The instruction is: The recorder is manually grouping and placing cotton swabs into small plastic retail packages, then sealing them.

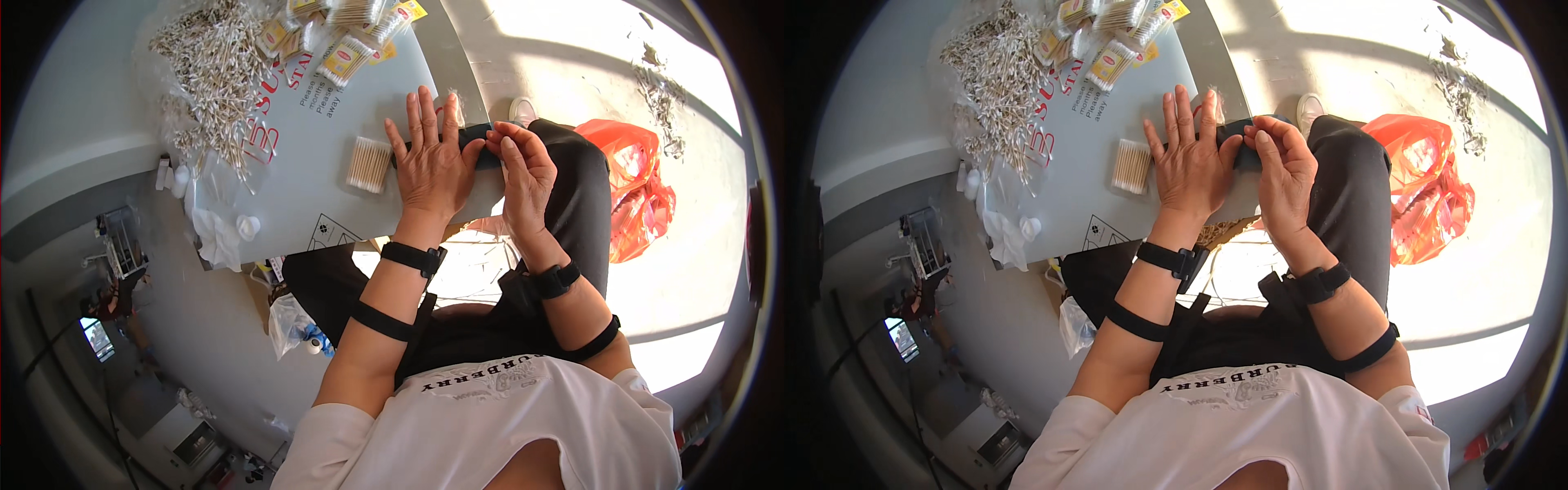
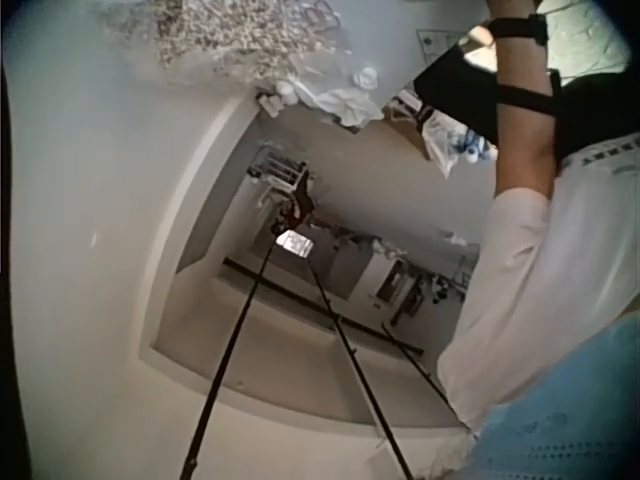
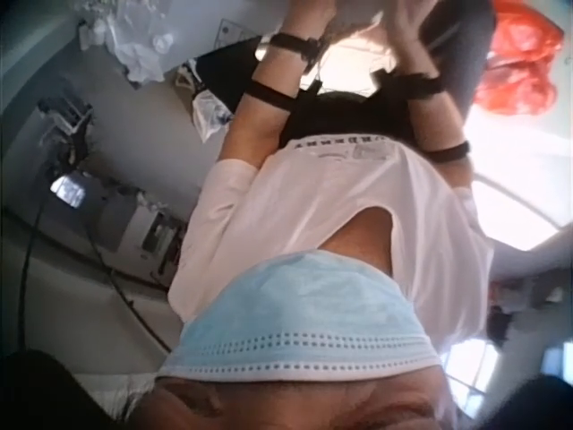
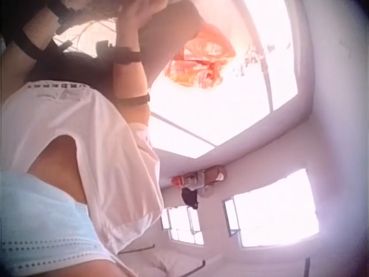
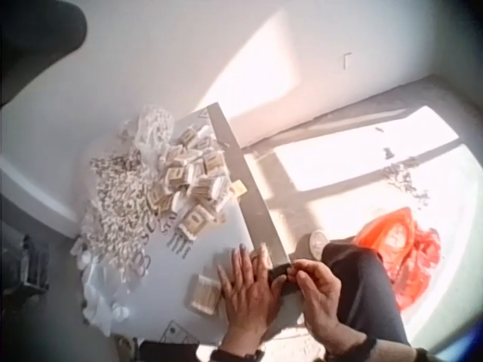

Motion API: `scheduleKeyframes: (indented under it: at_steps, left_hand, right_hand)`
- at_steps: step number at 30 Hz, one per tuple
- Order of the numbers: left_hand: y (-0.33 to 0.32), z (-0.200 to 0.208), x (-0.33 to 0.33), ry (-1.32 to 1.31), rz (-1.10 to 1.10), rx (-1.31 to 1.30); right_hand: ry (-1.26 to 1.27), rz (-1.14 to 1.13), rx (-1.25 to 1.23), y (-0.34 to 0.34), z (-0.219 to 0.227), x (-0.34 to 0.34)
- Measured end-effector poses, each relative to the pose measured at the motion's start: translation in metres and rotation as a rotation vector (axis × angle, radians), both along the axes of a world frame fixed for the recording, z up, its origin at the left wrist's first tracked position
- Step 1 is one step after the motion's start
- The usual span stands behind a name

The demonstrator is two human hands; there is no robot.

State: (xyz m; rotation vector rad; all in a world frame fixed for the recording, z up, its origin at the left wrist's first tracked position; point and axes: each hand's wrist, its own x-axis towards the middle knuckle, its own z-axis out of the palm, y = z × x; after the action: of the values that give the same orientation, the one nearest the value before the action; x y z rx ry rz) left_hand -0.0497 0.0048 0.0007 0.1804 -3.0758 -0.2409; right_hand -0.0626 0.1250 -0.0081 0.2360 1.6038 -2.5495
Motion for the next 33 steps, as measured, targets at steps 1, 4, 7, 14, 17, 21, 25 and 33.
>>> scheduleKeyframes:
  at_steps: [1, 4, 7, 14, 17, 21, 25, 33]
  left_hand:
    - [-0.001, 0.0, -0.003, -0.001, 0.001, -0.001]
    - [0.0, 0.003, -0.006, 0.027, 0.019, 0.007]
    - [-0.001, 0.0, -0.004, 0.076, 0.04, 0.011]
    - [-0.014, 0.011, 0.027, 0.301, -0.04, 0.143]
    - [-0.035, 0.01, 0.057, 0.427, 0.122, 0.252]
    - [-0.086, -0.006, 0.085, 0.477, 0.449, 0.306]
    - [-0.101, 0.0, 0.076, 0.27, 0.429, 0.293]
    - [-0.119, 0.007, 0.062, 0.124, 0.407, 0.918]
  right_hand:
    - [-0.001, 0.001, -0.001, 0.0, 0.0, -0.002]
    - [0.036, 0.055, 0.046, 0.003, 0.001, -0.002]
    - [0.064, 0.039, 0.052, 0.001, -0.006, -0.001]
    - [0.173, 0.059, 0.224, 0.002, -0.008, 0.009]
    - [0.165, 0.186, 0.497, 0.005, 0.004, 0.018]
    - [0.239, 0.279, 0.655, -0.006, 0.025, 0.028]
    - [0.286, 0.331, 0.669, -0.019, 0.034, 0.032]
    - [0.188, 0.356, 0.534, -0.074, 0.019, 0.003]
